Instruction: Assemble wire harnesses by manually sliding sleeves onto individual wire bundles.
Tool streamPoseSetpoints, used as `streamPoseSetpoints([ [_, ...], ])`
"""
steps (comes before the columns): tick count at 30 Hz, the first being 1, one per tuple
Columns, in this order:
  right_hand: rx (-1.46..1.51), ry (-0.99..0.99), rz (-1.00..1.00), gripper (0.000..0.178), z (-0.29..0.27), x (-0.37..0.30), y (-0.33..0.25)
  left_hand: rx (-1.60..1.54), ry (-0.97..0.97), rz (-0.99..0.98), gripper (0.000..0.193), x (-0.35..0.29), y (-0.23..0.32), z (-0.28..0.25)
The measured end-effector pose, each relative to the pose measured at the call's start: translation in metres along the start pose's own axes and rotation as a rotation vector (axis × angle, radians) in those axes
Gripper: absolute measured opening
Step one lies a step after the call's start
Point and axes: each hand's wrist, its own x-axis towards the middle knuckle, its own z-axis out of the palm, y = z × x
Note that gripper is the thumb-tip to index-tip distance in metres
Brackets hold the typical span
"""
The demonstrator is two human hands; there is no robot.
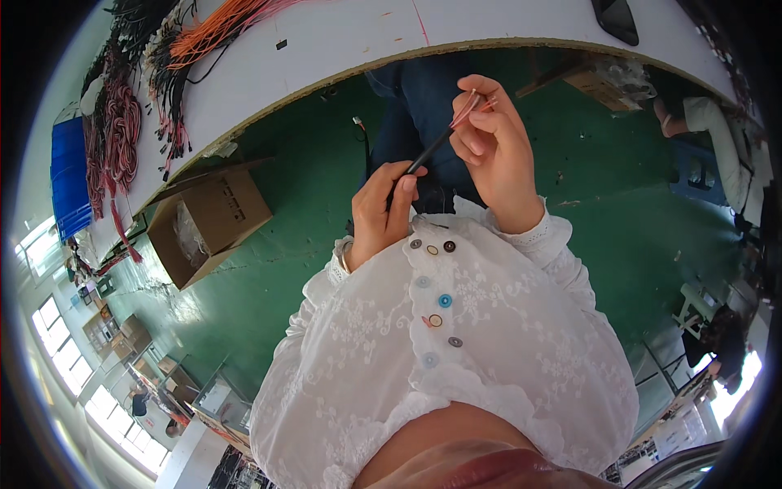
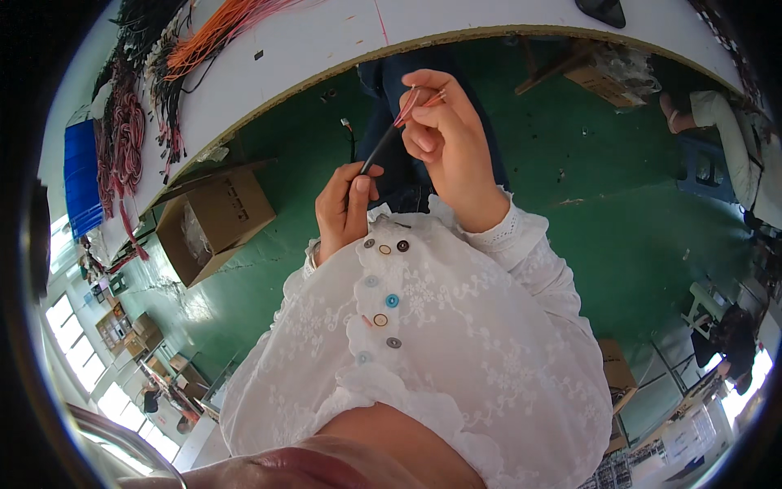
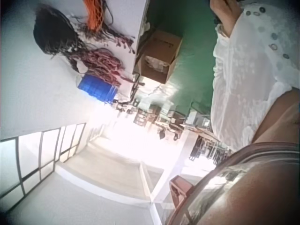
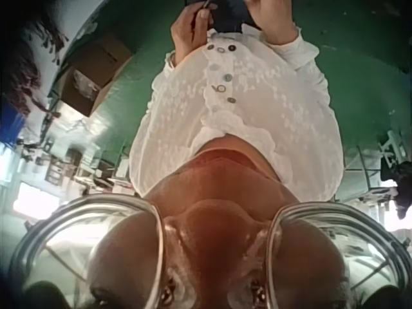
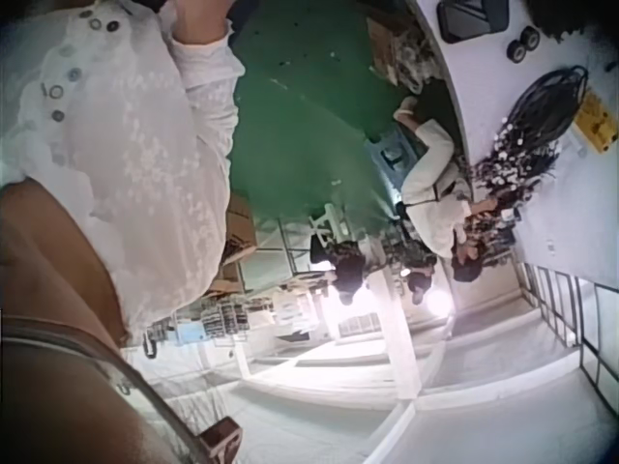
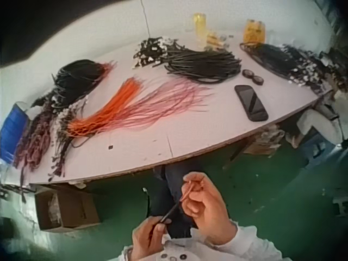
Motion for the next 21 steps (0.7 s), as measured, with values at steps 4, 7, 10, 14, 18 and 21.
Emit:
streamPoseSetpoints([
  [4, -0.070, -0.056, 0.053, 0.025, -0.002, -0.003, -0.004, 0.023, 0.026, 0.027, 0.013, 0.001, -0.002, -0.002],
  [7, -0.296, -0.088, -0.053, 0.018, -0.006, -0.007, -0.002, 0.040, 0.020, 0.039, 0.013, -0.001, -0.004, -0.002],
  [10, -0.366, -0.070, -0.081, 0.015, -0.004, -0.007, -0.003, 0.013, 0.015, 0.023, 0.013, -0.001, -0.005, -0.002],
  [14, -0.421, -0.100, -0.103, 0.013, -0.009, -0.005, -0.001, 0.036, 0.005, 0.038, 0.011, 0.000, -0.004, -0.003],
  [18, -0.240, -0.008, -0.132, 0.014, 0.000, -0.003, 0.008, 0.090, -0.010, 0.107, 0.009, -0.001, -0.003, 0.001],
  [21, -0.099, 0.014, -0.198, 0.016, 0.003, 0.004, 0.009, 0.168, 0.036, 0.151, 0.008, 0.000, 0.000, 0.002],
])
